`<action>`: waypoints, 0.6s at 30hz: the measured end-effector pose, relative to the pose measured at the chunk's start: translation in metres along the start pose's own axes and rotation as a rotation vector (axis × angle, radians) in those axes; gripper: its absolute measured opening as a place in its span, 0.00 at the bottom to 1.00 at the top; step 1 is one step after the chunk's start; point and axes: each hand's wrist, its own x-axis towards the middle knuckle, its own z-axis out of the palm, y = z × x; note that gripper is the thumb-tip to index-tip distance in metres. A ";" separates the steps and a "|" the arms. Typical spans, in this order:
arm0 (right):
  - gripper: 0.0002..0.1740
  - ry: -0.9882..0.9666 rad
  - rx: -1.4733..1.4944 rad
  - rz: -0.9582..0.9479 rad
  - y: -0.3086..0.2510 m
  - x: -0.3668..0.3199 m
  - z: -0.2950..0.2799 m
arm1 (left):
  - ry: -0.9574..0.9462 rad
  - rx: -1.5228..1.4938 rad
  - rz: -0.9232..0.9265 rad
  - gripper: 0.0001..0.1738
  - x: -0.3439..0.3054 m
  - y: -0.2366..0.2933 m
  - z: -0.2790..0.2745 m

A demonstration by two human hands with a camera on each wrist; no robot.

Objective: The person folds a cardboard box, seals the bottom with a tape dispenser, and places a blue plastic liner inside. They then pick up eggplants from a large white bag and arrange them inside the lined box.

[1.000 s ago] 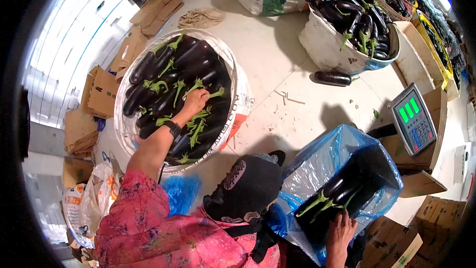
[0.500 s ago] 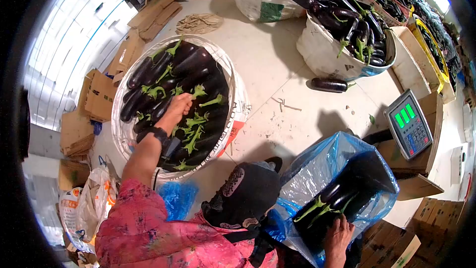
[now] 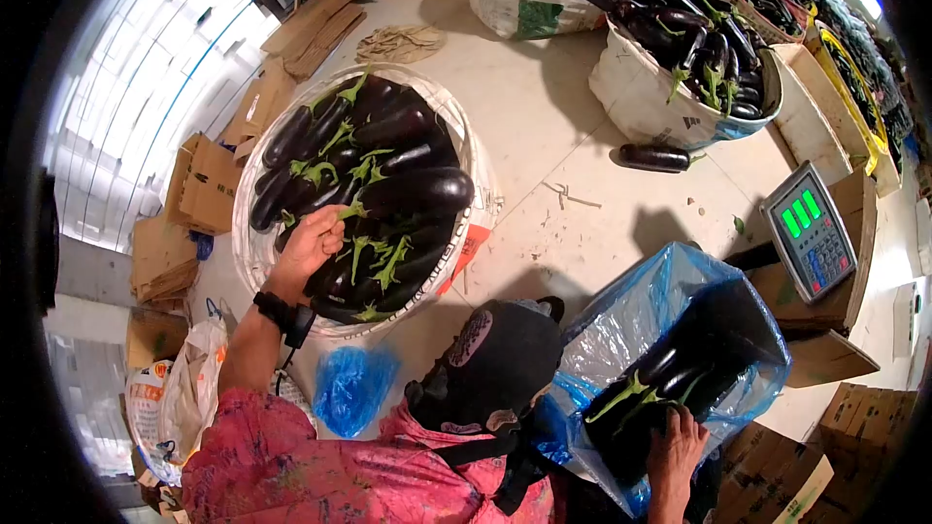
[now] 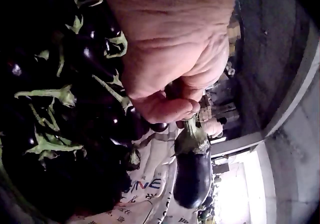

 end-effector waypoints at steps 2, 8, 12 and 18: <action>0.27 -0.004 0.004 -0.005 0.002 -0.003 0.001 | -0.026 -0.016 0.007 0.15 0.002 0.001 -0.004; 0.25 0.006 -0.008 -0.060 0.003 -0.004 0.007 | 0.084 -0.096 0.042 0.16 0.001 -0.007 -0.027; 0.23 -0.057 -0.050 -0.061 0.003 0.002 -0.005 | -0.050 -0.255 0.030 0.06 0.016 -0.007 -0.072; 0.13 0.208 0.336 -0.004 -0.007 0.017 -0.046 | -0.094 -0.161 0.151 0.24 0.030 0.029 -0.049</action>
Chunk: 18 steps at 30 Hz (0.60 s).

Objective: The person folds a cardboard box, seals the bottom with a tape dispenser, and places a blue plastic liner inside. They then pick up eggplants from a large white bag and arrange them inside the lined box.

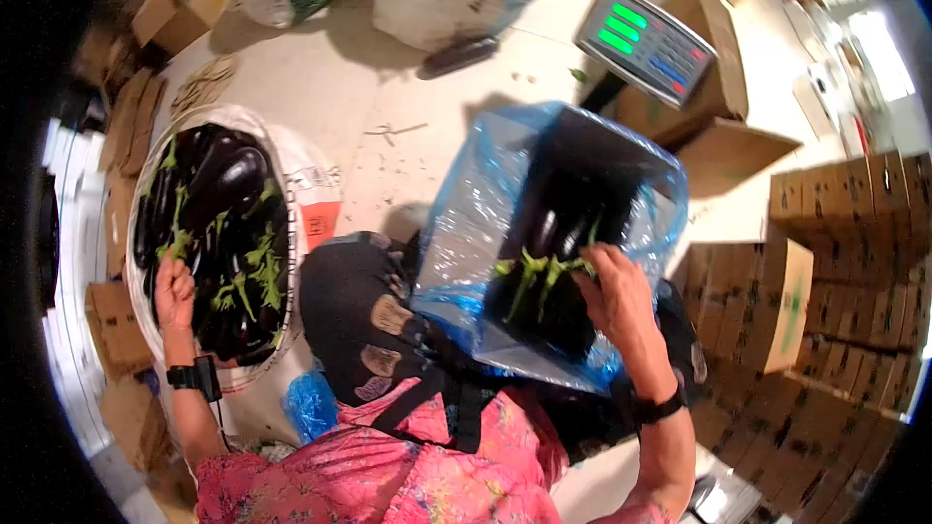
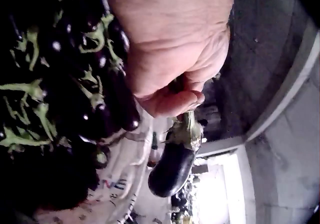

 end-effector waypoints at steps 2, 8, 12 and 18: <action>0.13 -0.006 0.215 0.095 -0.004 0.009 -0.011 | -0.047 0.114 -0.007 0.23 0.008 0.011 0.057; 0.28 -0.201 0.766 0.207 -0.035 0.031 -0.048 | -0.561 0.544 -0.007 0.17 0.038 0.003 0.245; 0.43 -0.440 1.342 0.077 -0.054 0.036 -0.043 | -0.968 0.832 -0.142 0.16 0.033 -0.044 0.390; 0.53 -0.433 1.372 0.374 -0.053 0.007 -0.040 | -1.122 0.988 0.197 0.24 0.016 -0.149 0.505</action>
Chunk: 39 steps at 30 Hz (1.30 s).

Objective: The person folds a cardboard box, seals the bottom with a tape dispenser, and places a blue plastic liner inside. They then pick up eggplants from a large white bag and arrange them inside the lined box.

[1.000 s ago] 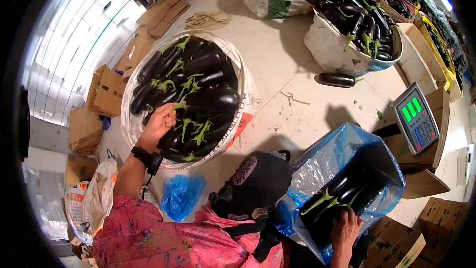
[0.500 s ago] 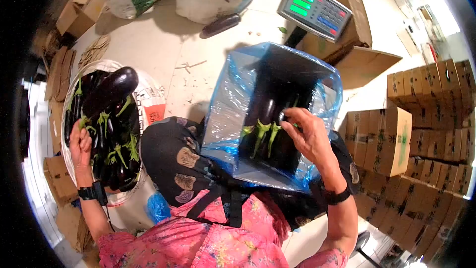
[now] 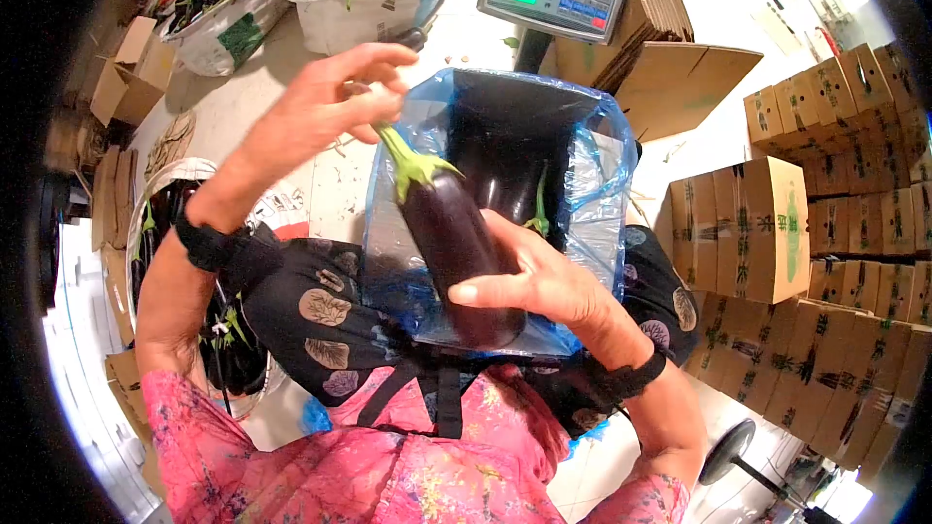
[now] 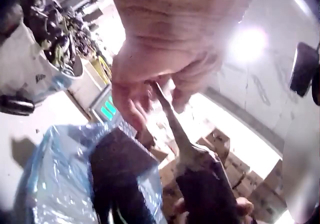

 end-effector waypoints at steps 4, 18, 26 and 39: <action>0.45 0.228 -0.058 0.056 0.030 -0.014 -0.017 | 0.062 0.229 -0.077 0.42 0.011 -0.030 0.049; 0.26 0.244 -0.960 0.034 0.090 -0.019 -0.048 | -0.314 0.188 -0.543 0.56 -0.002 -0.089 0.179; 0.17 0.288 -1.219 -0.146 0.122 -0.014 -0.047 | -0.349 0.305 -0.487 0.57 -0.005 -0.100 0.188; 0.31 0.522 -1.156 0.008 0.092 0.014 -0.063 | -0.525 0.367 -0.610 0.60 0.011 -0.079 0.174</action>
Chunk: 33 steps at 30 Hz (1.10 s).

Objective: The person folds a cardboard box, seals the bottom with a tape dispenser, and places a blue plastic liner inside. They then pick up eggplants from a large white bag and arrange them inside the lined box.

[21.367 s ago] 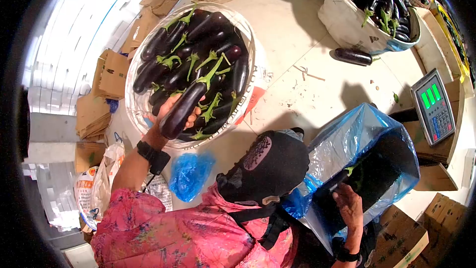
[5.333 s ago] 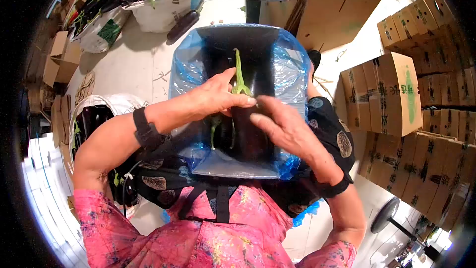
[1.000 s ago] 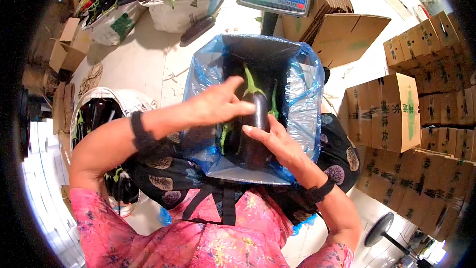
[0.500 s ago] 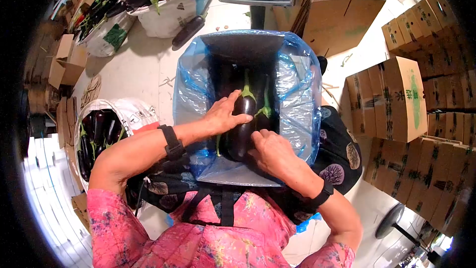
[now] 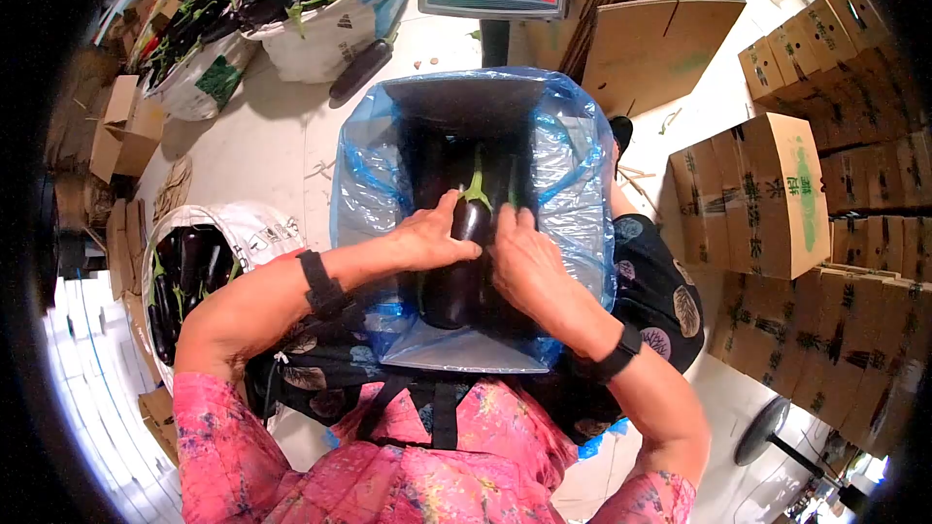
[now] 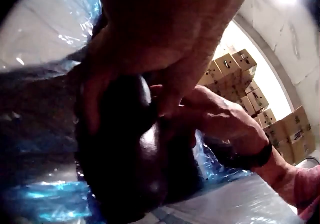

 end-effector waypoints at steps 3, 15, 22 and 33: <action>0.34 -0.075 -0.020 0.077 -0.006 0.017 0.010 | -0.005 0.008 0.012 0.60 -0.009 0.001 -0.006; 0.32 -0.032 0.071 0.311 0.012 0.051 0.026 | -0.010 -0.053 0.058 0.60 -0.011 -0.004 0.004; 0.16 -0.066 0.040 0.301 0.005 0.043 0.009 | 0.052 -0.094 0.078 0.58 -0.009 -0.012 0.005; 0.14 0.402 0.696 0.229 -0.043 -0.071 -0.146 | -0.039 -0.374 0.130 0.59 -0.011 -0.009 -0.010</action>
